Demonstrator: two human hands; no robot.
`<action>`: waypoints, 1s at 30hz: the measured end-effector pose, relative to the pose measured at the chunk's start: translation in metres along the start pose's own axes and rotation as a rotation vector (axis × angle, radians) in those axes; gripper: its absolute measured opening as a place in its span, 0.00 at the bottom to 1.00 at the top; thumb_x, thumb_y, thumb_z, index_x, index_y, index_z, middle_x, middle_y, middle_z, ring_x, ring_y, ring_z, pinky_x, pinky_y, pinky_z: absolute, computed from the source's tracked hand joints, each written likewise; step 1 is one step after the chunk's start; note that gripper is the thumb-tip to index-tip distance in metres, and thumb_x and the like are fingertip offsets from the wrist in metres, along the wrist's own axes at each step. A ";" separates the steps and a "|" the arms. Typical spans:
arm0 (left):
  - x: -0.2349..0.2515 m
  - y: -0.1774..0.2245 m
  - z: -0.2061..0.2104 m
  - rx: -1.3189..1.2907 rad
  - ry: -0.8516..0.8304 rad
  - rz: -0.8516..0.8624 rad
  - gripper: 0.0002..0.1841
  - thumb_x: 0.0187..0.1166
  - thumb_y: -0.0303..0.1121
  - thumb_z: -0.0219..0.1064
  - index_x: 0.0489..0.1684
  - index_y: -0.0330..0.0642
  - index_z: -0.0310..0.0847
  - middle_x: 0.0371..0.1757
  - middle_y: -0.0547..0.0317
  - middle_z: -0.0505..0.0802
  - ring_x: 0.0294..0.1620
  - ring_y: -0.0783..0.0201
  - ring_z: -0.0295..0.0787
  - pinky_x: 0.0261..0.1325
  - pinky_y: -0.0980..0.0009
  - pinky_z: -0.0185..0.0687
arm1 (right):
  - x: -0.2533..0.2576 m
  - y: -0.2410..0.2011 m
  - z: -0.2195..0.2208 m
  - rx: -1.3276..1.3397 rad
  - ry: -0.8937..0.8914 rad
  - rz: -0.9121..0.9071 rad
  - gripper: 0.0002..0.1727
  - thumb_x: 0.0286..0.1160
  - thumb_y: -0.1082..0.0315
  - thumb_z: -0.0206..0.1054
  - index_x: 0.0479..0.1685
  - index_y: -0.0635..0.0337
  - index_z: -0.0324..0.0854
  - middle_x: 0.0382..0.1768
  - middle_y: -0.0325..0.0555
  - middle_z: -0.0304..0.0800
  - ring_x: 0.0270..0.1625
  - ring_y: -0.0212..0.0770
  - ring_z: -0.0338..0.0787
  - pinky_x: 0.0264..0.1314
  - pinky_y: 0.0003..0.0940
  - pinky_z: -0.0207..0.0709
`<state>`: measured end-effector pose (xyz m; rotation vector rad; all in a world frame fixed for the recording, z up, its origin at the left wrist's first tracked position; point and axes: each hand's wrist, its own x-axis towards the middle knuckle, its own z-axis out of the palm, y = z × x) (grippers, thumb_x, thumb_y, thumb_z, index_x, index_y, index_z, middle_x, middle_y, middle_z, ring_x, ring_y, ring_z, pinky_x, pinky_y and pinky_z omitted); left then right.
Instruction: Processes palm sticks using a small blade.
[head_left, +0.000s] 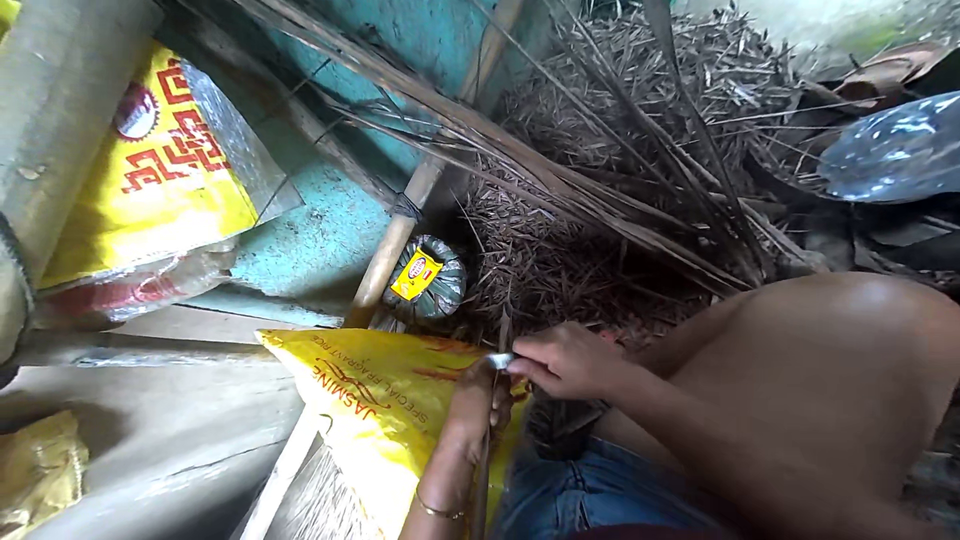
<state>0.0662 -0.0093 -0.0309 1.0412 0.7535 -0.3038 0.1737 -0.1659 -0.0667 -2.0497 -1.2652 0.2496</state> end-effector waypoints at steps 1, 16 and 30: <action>-0.001 0.000 -0.001 0.010 -0.021 -0.008 0.19 0.97 0.36 0.37 0.37 0.44 0.71 0.12 0.72 0.67 0.07 0.80 0.57 0.10 0.85 0.56 | 0.001 0.005 -0.003 -0.037 0.007 0.069 0.30 0.90 0.46 0.49 0.28 0.61 0.79 0.18 0.50 0.80 0.24 0.53 0.86 0.25 0.54 0.76; -0.001 -0.005 -0.008 -0.026 -0.053 -0.055 0.18 0.97 0.38 0.37 0.37 0.44 0.69 0.12 0.74 0.64 0.06 0.80 0.56 0.09 0.85 0.56 | 0.004 0.026 -0.002 -0.097 0.078 0.192 0.30 0.90 0.48 0.50 0.28 0.64 0.80 0.19 0.53 0.81 0.25 0.56 0.88 0.27 0.57 0.77; -0.004 -0.004 -0.006 0.027 -0.023 -0.021 0.18 0.97 0.37 0.39 0.37 0.43 0.70 0.12 0.73 0.64 0.06 0.79 0.56 0.10 0.85 0.56 | 0.007 0.031 -0.005 -0.151 0.115 0.298 0.27 0.89 0.50 0.53 0.29 0.64 0.81 0.20 0.55 0.83 0.27 0.60 0.89 0.28 0.60 0.78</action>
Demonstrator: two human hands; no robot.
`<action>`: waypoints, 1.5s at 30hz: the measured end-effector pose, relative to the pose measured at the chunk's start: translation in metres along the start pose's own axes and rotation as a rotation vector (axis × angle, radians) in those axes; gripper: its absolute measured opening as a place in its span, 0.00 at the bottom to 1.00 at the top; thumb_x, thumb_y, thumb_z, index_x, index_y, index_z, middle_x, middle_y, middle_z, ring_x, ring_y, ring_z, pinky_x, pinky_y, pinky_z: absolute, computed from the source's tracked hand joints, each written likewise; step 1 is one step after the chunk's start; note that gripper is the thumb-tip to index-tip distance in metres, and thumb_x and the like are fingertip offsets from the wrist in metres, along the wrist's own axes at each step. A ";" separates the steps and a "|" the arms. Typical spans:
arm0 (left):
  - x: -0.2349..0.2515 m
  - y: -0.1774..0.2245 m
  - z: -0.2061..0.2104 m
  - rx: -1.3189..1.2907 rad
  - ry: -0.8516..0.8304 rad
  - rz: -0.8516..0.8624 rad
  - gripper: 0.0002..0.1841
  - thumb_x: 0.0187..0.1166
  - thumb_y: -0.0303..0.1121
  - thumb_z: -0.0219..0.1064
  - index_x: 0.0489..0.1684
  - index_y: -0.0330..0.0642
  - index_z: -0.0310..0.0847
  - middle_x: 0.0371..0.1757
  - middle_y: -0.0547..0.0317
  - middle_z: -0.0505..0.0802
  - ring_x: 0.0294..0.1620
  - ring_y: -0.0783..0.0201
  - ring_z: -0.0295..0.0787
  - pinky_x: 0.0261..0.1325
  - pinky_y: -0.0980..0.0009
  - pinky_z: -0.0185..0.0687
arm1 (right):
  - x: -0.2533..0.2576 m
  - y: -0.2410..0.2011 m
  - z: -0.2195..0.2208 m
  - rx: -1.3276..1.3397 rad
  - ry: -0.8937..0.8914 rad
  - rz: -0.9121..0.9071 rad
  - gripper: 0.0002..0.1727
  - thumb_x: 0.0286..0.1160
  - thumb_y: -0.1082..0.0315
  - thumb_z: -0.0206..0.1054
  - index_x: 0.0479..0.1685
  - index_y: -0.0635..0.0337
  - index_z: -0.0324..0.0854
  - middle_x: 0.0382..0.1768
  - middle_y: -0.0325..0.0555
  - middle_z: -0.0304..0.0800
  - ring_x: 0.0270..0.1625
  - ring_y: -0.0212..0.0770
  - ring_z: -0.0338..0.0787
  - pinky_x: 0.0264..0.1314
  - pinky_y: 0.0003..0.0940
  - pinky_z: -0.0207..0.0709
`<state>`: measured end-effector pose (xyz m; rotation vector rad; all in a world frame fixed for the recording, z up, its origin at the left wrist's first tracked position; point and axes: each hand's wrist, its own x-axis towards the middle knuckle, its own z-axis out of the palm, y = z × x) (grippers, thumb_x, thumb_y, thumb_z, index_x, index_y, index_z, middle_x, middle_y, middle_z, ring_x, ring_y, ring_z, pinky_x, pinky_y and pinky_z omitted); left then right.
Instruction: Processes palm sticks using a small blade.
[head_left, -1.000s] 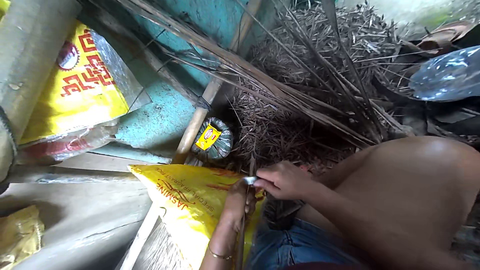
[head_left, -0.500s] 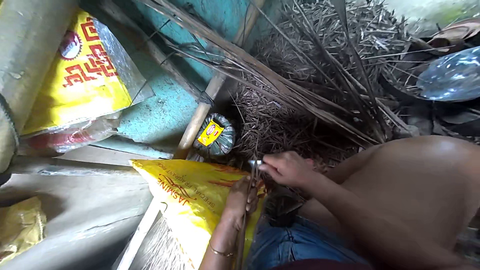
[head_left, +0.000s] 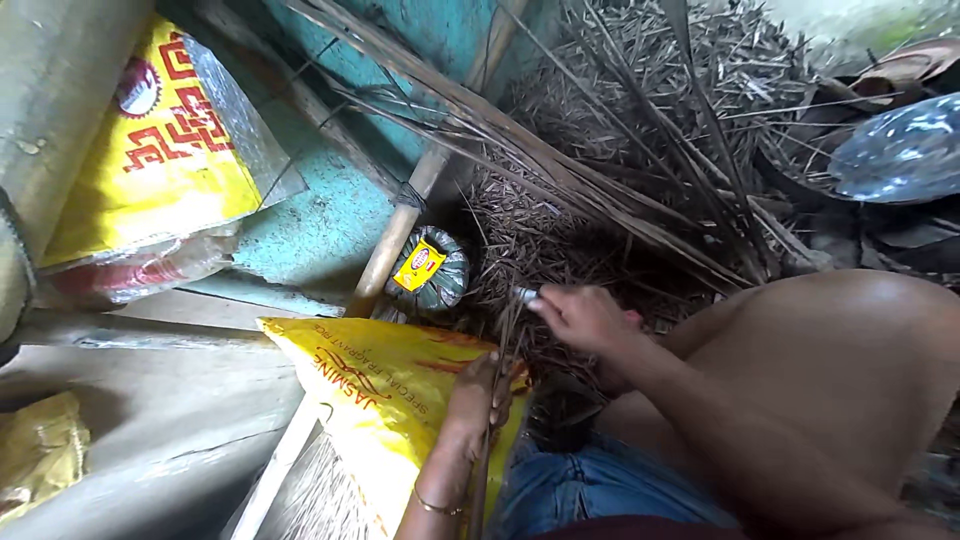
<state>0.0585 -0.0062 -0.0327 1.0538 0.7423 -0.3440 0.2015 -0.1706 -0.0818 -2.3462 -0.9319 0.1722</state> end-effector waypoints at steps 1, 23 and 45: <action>0.000 -0.001 0.000 0.004 -0.002 -0.001 0.18 0.97 0.37 0.39 0.37 0.43 0.70 0.12 0.73 0.64 0.06 0.79 0.56 0.10 0.85 0.56 | 0.004 0.005 -0.004 -0.006 0.041 0.040 0.26 0.88 0.51 0.54 0.27 0.63 0.80 0.18 0.53 0.80 0.24 0.58 0.87 0.25 0.58 0.76; -0.006 -0.005 0.004 0.034 0.024 0.020 0.17 0.96 0.33 0.39 0.36 0.44 0.70 0.11 0.73 0.65 0.06 0.79 0.57 0.10 0.84 0.56 | -0.014 -0.020 0.009 0.157 -0.203 -0.220 0.29 0.91 0.48 0.49 0.30 0.63 0.81 0.20 0.52 0.81 0.27 0.55 0.87 0.29 0.56 0.77; -0.009 -0.007 0.008 0.255 0.097 0.047 0.17 0.97 0.34 0.43 0.41 0.37 0.75 0.13 0.68 0.71 0.09 0.75 0.66 0.13 0.81 0.66 | 0.003 -0.012 -0.016 0.712 -0.310 0.377 0.19 0.93 0.58 0.54 0.53 0.64 0.85 0.21 0.37 0.75 0.20 0.30 0.72 0.26 0.28 0.70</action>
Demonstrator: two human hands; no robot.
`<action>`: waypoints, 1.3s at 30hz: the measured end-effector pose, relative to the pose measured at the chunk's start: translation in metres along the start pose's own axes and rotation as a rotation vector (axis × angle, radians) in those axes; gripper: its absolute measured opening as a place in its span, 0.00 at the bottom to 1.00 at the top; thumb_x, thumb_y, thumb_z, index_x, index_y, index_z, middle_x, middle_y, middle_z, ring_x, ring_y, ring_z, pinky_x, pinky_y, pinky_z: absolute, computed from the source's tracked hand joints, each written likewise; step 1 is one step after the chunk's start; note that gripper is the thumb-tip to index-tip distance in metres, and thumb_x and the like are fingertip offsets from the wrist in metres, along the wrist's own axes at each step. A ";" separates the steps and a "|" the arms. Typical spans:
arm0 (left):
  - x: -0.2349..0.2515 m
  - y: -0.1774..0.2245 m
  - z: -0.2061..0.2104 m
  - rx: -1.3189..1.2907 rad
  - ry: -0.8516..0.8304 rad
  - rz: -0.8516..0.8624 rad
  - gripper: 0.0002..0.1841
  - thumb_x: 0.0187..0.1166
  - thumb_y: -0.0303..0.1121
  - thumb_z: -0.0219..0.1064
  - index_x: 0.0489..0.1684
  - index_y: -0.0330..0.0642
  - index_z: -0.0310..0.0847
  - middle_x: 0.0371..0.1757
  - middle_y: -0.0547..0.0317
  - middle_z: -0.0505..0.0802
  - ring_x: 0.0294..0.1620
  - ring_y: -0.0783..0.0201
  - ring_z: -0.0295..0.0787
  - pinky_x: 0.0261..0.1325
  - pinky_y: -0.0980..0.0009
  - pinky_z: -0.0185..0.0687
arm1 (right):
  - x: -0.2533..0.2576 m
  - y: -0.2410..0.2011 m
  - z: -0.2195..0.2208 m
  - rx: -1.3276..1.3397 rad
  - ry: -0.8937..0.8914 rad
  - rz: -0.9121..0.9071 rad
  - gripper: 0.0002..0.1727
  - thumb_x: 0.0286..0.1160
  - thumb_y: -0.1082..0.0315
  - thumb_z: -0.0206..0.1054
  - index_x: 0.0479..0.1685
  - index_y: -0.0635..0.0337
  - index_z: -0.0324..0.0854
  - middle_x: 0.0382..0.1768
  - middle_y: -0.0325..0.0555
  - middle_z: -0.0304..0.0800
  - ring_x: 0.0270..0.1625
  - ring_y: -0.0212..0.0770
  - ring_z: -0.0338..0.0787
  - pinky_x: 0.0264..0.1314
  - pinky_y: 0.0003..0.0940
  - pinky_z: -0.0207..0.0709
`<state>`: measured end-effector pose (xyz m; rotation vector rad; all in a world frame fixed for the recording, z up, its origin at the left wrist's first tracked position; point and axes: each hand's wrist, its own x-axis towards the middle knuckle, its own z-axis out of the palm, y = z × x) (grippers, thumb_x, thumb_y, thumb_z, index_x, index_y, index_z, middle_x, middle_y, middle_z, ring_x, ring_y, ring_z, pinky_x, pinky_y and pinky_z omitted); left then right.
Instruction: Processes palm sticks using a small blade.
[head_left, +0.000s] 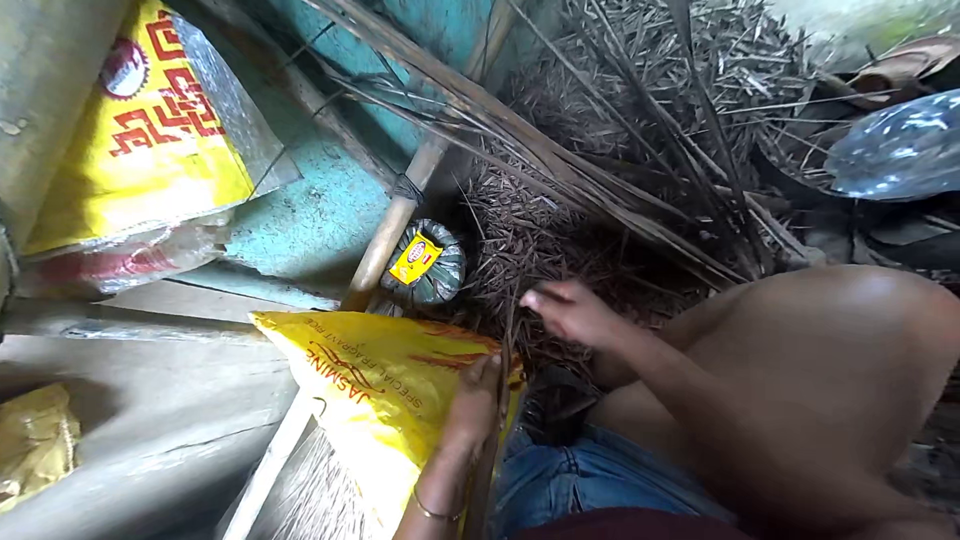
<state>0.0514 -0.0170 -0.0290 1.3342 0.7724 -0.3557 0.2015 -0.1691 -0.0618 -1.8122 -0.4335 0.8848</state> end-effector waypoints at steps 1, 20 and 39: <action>0.000 0.002 0.002 0.011 -0.007 -0.003 0.17 0.97 0.34 0.44 0.42 0.36 0.76 0.13 0.66 0.73 0.09 0.75 0.68 0.13 0.80 0.69 | -0.002 -0.003 0.007 0.080 -0.090 0.033 0.19 0.94 0.58 0.53 0.60 0.63 0.83 0.21 0.34 0.73 0.19 0.26 0.70 0.25 0.23 0.67; -0.001 -0.007 -0.010 -0.212 -0.093 -0.050 0.19 0.96 0.35 0.37 0.34 0.44 0.69 0.12 0.72 0.67 0.08 0.79 0.58 0.11 0.85 0.58 | -0.014 0.010 0.017 -0.580 0.108 -0.454 0.27 0.89 0.49 0.54 0.32 0.63 0.83 0.21 0.52 0.83 0.28 0.55 0.88 0.31 0.58 0.79; 0.004 -0.008 -0.006 -0.296 -0.080 -0.103 0.19 0.97 0.37 0.37 0.35 0.45 0.70 0.12 0.73 0.68 0.07 0.80 0.58 0.10 0.86 0.56 | -0.025 -0.001 0.020 -0.368 -0.106 -0.437 0.27 0.89 0.47 0.54 0.31 0.60 0.82 0.18 0.42 0.75 0.24 0.39 0.77 0.28 0.42 0.71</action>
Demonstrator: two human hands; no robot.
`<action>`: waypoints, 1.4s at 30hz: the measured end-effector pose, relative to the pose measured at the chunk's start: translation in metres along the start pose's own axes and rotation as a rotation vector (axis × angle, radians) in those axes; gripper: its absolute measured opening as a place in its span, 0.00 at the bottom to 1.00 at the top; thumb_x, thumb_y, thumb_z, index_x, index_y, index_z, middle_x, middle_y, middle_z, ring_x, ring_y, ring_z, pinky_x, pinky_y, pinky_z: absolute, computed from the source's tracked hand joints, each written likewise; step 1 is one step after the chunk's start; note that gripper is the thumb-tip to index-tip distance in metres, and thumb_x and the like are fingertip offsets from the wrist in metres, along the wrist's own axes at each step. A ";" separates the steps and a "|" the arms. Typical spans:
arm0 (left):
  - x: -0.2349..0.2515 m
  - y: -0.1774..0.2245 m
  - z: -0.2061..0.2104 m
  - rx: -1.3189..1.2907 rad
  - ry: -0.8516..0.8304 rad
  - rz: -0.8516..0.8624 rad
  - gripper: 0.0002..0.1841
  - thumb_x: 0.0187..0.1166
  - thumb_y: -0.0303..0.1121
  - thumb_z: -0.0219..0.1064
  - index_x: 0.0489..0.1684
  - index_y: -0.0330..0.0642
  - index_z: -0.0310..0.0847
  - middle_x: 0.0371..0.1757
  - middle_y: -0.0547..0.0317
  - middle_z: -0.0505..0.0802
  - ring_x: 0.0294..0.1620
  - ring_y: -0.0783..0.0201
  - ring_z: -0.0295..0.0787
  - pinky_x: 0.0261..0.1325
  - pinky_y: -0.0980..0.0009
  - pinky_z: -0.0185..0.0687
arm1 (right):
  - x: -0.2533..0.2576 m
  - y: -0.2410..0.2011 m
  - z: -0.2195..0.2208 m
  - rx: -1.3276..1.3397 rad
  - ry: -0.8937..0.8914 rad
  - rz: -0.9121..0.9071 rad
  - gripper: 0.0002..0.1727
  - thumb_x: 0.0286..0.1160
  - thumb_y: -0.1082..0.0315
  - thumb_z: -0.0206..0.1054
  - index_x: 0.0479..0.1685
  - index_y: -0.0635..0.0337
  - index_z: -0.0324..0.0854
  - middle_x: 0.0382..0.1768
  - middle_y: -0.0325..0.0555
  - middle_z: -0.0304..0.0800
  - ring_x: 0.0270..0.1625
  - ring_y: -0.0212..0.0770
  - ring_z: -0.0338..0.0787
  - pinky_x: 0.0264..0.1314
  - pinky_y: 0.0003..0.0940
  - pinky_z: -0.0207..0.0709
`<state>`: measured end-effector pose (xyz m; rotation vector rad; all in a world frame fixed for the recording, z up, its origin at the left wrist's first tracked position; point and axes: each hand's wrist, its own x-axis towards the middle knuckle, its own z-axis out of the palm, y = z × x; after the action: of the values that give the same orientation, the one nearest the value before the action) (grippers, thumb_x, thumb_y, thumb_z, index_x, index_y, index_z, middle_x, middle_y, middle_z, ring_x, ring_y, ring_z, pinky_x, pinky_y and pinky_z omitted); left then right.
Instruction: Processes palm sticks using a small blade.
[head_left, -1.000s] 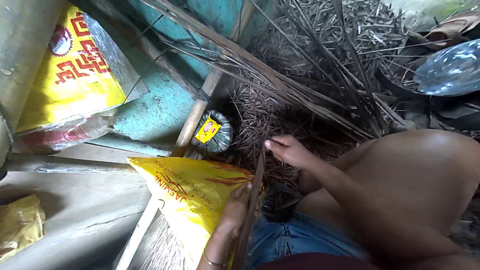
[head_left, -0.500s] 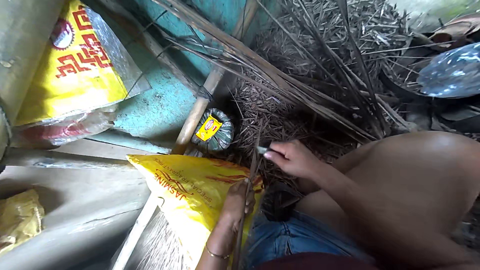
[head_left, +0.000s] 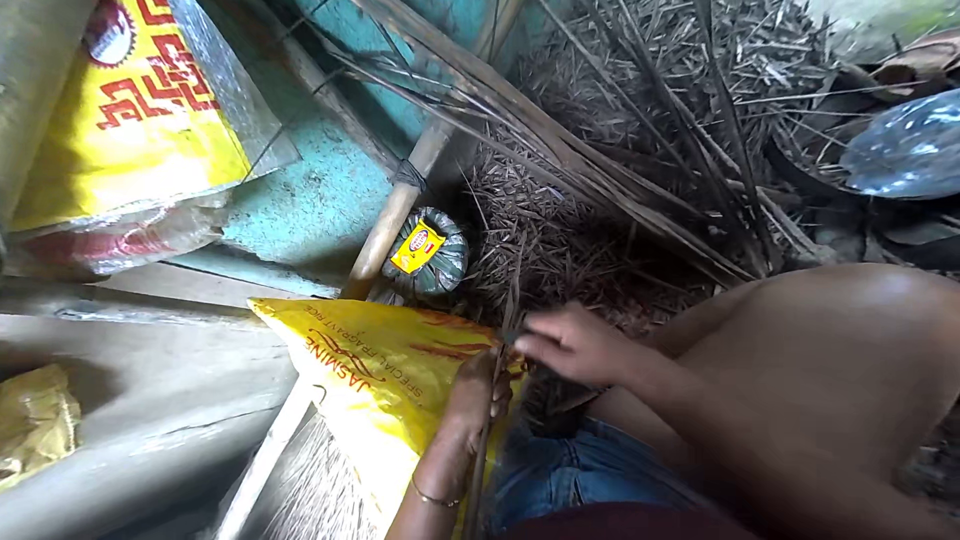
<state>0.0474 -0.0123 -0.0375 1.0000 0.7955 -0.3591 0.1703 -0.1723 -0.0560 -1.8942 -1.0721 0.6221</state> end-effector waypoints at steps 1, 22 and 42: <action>-0.001 0.002 0.002 -0.003 0.023 0.005 0.19 0.97 0.35 0.38 0.36 0.45 0.72 0.12 0.72 0.69 0.07 0.80 0.59 0.10 0.85 0.56 | -0.001 -0.004 0.009 0.018 -0.063 -0.074 0.27 0.89 0.47 0.54 0.32 0.61 0.83 0.18 0.43 0.75 0.23 0.40 0.78 0.27 0.42 0.71; -0.012 0.010 -0.011 0.076 -0.033 0.115 0.19 0.97 0.38 0.37 0.43 0.40 0.73 0.18 0.65 0.75 0.14 0.74 0.73 0.18 0.81 0.73 | 0.012 0.034 -0.060 1.197 0.508 0.616 0.35 0.93 0.39 0.29 0.55 0.50 0.80 0.21 0.34 0.82 0.19 0.30 0.81 0.20 0.24 0.76; -0.021 0.002 -0.019 -0.071 -0.066 0.086 0.12 0.94 0.32 0.49 0.45 0.39 0.78 0.27 0.61 0.86 0.22 0.74 0.83 0.26 0.82 0.81 | 0.006 -0.028 0.027 0.534 -0.024 0.198 0.09 0.84 0.62 0.60 0.36 0.54 0.79 0.20 0.23 0.69 0.20 0.16 0.67 0.25 0.14 0.63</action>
<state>0.0263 0.0034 -0.0260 0.9477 0.6985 -0.2862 0.1416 -0.1479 -0.0459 -1.5295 -0.6472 0.9405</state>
